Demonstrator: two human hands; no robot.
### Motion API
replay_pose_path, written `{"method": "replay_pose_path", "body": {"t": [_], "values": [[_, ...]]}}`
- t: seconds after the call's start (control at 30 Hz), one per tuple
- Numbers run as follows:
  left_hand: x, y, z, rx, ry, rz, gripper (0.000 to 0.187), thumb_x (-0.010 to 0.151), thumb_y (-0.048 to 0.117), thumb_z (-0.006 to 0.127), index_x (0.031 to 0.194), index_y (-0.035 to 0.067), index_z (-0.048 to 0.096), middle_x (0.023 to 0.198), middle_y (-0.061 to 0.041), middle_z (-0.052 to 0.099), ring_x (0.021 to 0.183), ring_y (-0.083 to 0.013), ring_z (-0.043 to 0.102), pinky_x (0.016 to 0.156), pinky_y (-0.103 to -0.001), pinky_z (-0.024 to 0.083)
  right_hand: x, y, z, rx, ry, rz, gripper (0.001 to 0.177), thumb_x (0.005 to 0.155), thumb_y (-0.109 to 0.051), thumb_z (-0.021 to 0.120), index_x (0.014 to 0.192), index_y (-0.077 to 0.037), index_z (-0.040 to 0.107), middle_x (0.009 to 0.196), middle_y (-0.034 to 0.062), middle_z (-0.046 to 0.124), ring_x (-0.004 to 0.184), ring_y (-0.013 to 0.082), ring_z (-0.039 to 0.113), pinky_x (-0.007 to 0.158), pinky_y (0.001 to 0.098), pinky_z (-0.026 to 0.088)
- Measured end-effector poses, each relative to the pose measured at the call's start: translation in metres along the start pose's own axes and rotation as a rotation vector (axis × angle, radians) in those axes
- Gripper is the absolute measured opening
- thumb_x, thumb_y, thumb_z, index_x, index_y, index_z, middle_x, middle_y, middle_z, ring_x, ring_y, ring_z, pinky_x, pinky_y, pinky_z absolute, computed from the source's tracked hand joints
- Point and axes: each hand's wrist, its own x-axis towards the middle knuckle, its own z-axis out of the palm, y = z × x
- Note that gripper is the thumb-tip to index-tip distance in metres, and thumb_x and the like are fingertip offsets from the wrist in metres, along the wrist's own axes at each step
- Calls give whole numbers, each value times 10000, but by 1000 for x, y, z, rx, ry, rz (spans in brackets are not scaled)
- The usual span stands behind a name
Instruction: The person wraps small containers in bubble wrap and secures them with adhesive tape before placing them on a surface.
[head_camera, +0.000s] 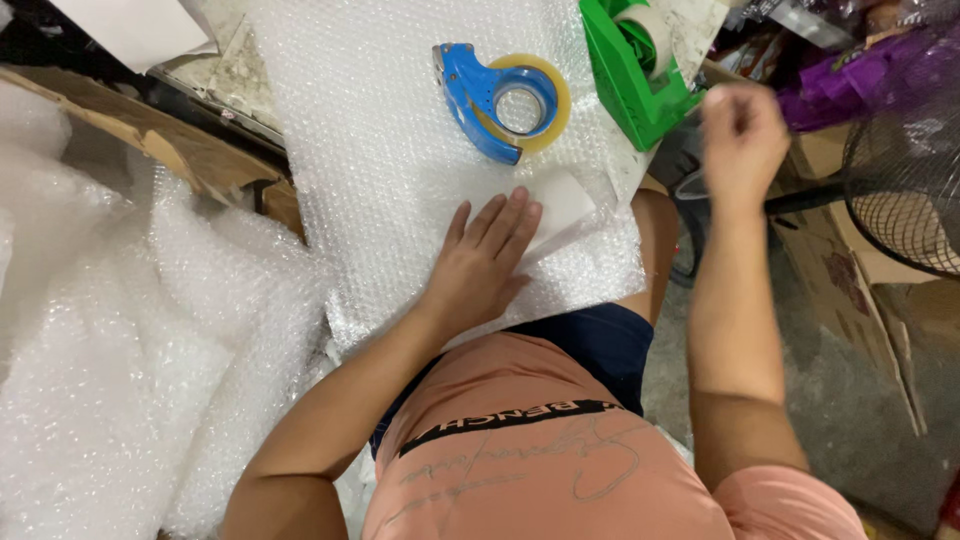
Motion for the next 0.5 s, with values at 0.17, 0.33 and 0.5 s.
{"method": "replay_pose_path", "body": {"t": [0.17,0.33,0.5], "values": [[-2,-8,3,-129,19,-2,806,824,235,811,1517,47,444,1583,-188,427,1439,-387,437,1177,-532,361,62,47,-8,173,-470,650,227,970,-318,704,1147,-185,750,1059,-81,732,883,92,643,753,304,522],[-4,-8,7,-135,55,-6,748,823,233,813,1482,62,503,1564,-161,474,1426,-357,476,1179,-511,381,75,52,2,61,-506,359,178,910,-196,860,993,-65,771,1098,28,669,942,142,618,841,339,501],[-2,-9,3,-150,61,-11,738,822,228,815,1472,50,514,1560,-170,477,1425,-363,476,1171,-512,390,52,29,-15,-113,-352,-255,144,894,-33,851,890,32,722,1018,142,661,949,205,615,826,384,505]]}}
